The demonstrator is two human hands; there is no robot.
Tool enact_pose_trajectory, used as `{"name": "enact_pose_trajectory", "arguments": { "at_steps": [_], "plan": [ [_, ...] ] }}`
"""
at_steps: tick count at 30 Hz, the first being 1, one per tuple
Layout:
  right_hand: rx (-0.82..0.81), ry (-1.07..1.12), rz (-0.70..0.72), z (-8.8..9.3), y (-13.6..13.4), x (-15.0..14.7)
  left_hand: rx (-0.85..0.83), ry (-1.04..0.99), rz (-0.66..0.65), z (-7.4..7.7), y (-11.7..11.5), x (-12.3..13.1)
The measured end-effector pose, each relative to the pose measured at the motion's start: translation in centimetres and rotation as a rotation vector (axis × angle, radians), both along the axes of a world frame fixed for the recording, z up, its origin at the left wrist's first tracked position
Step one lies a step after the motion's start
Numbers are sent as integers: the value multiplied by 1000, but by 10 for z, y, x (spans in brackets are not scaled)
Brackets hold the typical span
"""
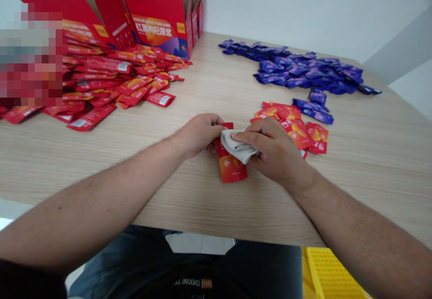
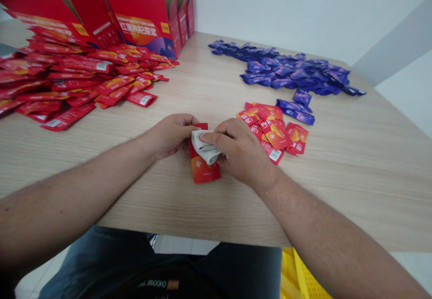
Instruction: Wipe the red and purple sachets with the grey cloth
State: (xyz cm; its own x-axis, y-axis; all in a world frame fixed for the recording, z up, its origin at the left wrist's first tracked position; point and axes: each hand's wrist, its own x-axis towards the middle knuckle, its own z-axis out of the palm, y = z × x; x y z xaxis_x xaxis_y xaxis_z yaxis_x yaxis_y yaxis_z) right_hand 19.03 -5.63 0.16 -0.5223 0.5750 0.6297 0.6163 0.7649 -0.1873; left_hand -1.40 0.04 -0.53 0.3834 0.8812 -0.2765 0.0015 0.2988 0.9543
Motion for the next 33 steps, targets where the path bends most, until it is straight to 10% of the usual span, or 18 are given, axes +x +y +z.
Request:
{"name": "enact_pose_trajectory", "arguments": {
  "at_steps": [8,19,28,33],
  "plan": [
    [-91,-73,-2,-8,6,-1,30,49,1,-6,1,5],
    [-388,-429,346,24,-30,-15,59,85,81,-5,1,6],
    [-24,-92,-83,-1,6,0,-26,81,-61,1,-1,6],
    [-93,-165,33,-1,-2,-11,-7,89,12,3,-2,6]
  ]
}}
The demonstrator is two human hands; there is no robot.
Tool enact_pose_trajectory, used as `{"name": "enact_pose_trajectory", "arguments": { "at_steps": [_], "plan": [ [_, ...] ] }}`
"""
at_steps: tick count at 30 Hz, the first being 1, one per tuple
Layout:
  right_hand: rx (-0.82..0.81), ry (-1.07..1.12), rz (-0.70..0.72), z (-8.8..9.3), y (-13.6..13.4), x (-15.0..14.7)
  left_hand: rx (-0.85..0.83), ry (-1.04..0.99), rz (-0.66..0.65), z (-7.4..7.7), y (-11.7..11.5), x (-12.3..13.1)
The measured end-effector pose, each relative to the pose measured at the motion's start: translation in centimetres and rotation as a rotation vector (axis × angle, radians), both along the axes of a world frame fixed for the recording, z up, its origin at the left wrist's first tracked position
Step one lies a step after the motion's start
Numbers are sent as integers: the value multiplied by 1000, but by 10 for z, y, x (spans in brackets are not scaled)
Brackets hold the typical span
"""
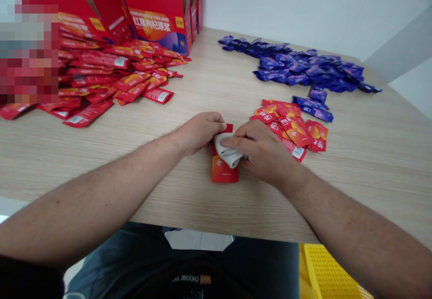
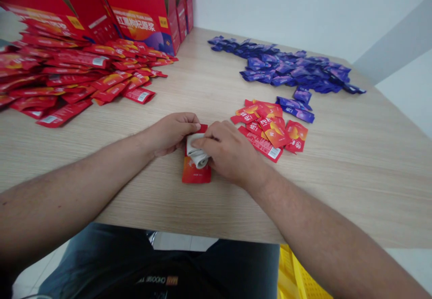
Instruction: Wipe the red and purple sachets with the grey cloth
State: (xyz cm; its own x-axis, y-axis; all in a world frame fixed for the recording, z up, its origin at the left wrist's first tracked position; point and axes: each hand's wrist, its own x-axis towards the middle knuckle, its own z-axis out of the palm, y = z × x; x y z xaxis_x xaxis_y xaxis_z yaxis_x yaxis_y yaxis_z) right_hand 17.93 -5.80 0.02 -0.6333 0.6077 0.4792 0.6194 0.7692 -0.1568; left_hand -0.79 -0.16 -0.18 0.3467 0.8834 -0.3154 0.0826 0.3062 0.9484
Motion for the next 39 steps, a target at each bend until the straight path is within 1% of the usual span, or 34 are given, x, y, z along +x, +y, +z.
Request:
{"name": "enact_pose_trajectory", "arguments": {
  "at_steps": [2,6,8,10,12,13,15,17,20,24,26,28,32,35,37,39],
  "plan": [
    [-47,-56,87,4,-11,-8,8,12,25,1,-1,0],
    [-144,-180,290,10,-30,-19,-43,5,97,4,-2,1],
    [-205,-209,353,10,-34,-20,-55,3,117,4,-2,1],
    [-280,-153,372,8,-35,-18,-60,-3,121,3,0,0],
    [-340,-12,358,6,-33,-13,-49,-13,130,1,3,-1],
    [-346,79,322,5,-31,-9,-34,-17,144,-1,6,-2],
    [-266,231,272,2,-25,0,8,-27,180,-4,13,-7],
    [-158,309,169,-1,-17,8,63,-28,230,-4,21,-14],
    [-54,317,49,-5,-6,16,135,-38,309,2,29,-25],
    [-24,294,21,-9,-1,19,171,-99,406,17,32,-41],
    [-31,288,17,-11,0,18,192,-113,436,24,34,-53],
    [-43,287,21,-12,-1,17,222,-98,473,30,38,-70],
    [-71,305,39,-14,0,15,270,-88,589,41,54,-120],
    [-85,311,26,-16,1,15,337,-85,744,53,77,-161],
    [-94,317,18,-17,2,15,402,-106,836,64,97,-186],
    [-115,322,20,-19,2,16,467,-126,889,77,118,-206]
  ]
}}
